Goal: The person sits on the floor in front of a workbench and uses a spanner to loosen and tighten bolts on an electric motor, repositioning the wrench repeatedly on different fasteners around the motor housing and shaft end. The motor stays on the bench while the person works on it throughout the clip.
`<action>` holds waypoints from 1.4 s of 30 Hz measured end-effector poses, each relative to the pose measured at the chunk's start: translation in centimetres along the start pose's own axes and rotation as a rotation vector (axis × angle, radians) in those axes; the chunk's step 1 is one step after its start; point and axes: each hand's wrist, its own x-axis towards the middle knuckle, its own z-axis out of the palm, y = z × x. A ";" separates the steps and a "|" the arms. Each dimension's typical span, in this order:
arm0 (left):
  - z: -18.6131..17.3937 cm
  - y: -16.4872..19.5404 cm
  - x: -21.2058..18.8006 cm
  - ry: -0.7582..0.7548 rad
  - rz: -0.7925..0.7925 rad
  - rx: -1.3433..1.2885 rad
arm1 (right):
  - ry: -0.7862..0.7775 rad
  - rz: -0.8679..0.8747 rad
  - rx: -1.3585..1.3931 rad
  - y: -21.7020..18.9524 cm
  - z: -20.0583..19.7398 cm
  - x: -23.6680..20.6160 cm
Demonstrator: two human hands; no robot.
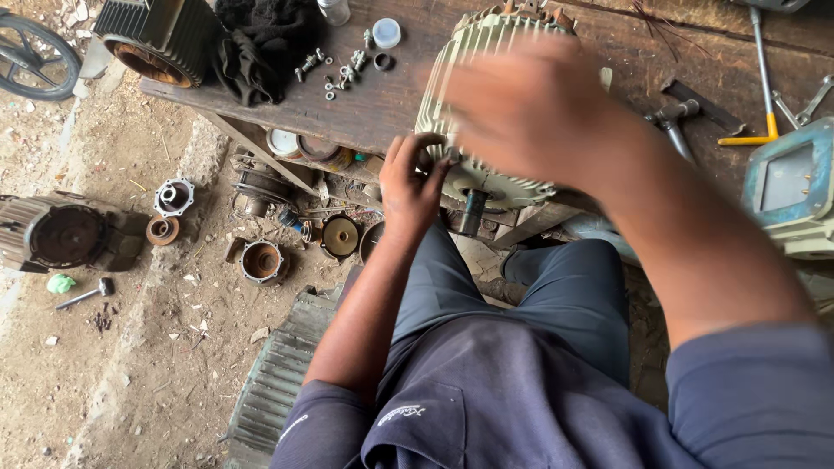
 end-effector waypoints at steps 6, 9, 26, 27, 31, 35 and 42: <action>-1.1 1.2 0.9 -0.079 0.030 0.052 | 0.291 0.636 0.076 -6.9 3.3 -19.5; -1.1 1.4 0.9 -0.089 0.073 0.091 | 0.387 0.858 0.032 -9.8 12.5 -24.7; -0.6 -2.3 -3.4 -0.084 -0.252 -0.437 | 0.252 0.501 0.007 -10.6 2.4 -18.9; -0.4 -2.7 -3.4 -0.103 -0.273 -0.493 | 0.200 0.440 0.006 -9.4 0.7 -17.2; 0.6 -3.2 -2.5 -0.105 -0.302 -0.607 | -0.015 0.151 -0.026 -3.1 -2.6 -8.2; 1.3 -2.8 -1.7 -0.034 -0.237 -0.396 | -0.169 0.010 -0.130 -0.7 -0.2 1.8; 2.0 -2.1 -1.6 0.027 -0.105 -0.235 | -0.545 -0.045 -0.163 -1.3 6.3 11.6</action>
